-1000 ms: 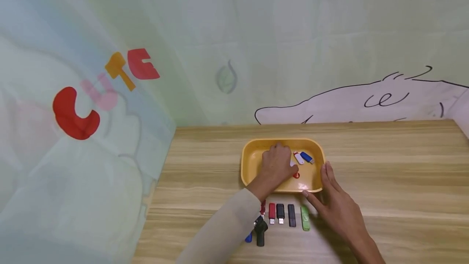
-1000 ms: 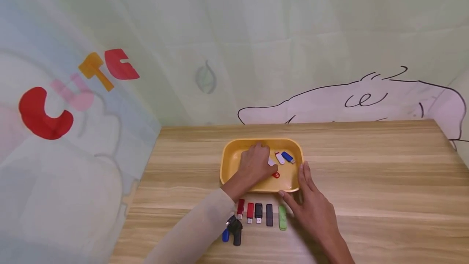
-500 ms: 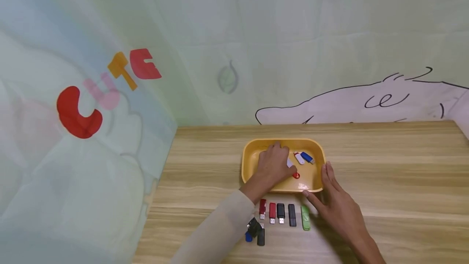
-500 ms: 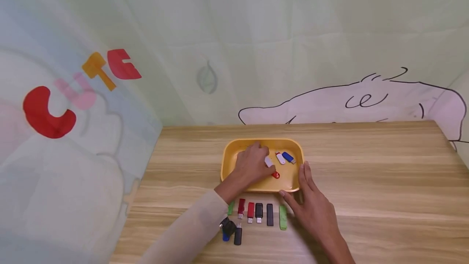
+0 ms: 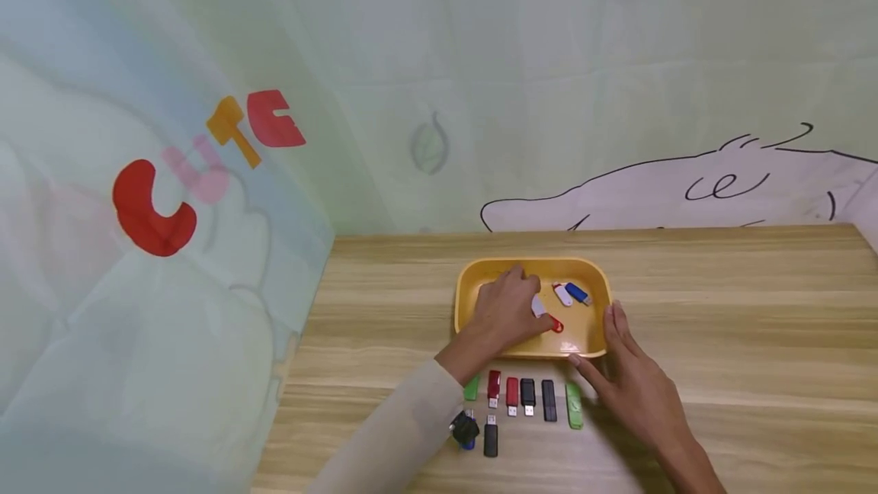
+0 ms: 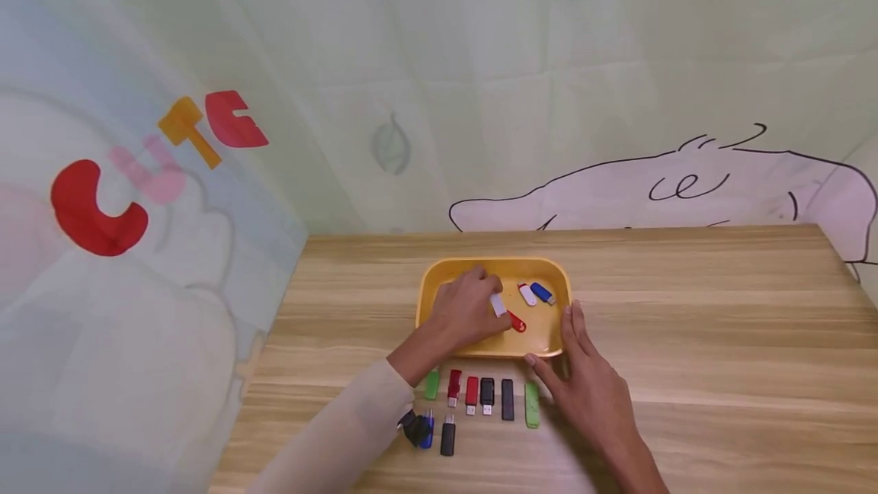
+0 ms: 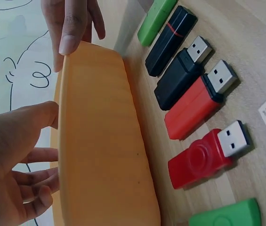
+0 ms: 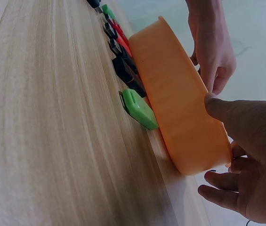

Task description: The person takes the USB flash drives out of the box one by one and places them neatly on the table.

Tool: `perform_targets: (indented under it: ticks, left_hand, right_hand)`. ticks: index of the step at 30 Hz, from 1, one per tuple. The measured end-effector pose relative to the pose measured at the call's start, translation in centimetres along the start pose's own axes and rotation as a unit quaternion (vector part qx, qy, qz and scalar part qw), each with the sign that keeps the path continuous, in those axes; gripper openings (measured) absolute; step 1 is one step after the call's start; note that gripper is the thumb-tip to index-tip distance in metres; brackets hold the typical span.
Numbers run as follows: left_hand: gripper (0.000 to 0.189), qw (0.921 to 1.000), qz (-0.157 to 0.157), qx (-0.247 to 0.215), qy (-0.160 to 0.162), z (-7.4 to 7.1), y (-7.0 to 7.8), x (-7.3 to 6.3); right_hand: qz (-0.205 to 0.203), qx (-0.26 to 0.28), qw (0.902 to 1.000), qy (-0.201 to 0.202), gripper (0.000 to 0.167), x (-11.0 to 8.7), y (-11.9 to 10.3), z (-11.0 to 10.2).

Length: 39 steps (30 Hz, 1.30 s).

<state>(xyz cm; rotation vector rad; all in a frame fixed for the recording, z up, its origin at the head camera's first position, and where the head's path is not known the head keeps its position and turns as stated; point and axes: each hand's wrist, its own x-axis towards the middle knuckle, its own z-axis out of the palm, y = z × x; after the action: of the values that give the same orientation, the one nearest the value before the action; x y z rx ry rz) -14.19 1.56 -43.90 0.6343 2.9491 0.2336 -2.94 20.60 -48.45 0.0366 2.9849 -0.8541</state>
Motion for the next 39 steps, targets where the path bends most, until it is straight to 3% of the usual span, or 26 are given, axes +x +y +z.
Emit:
perform_targets:
  ticks: [6,15,39]
  left_hand:
    - [0.047,0.9999,0.004,-0.003,-0.009,-0.1,-0.2,-0.8]
    - [0.049,0.9992,0.028,0.027,-0.005,-0.4,-0.2,-1.7]
    - [0.044,0.9994,0.033,0.010,0.011,-1.8,-0.7,-3.9]
  right_hand:
    - [0.008,-0.006,0.9999,-0.013,0.106,0.0,-0.1,0.0]
    - [0.010,-0.004,0.9999,-0.008,0.106,0.0,-0.1,0.1]
    - [0.006,0.000,1.0000,0.001,0.105,0.2,-0.1,0.1]
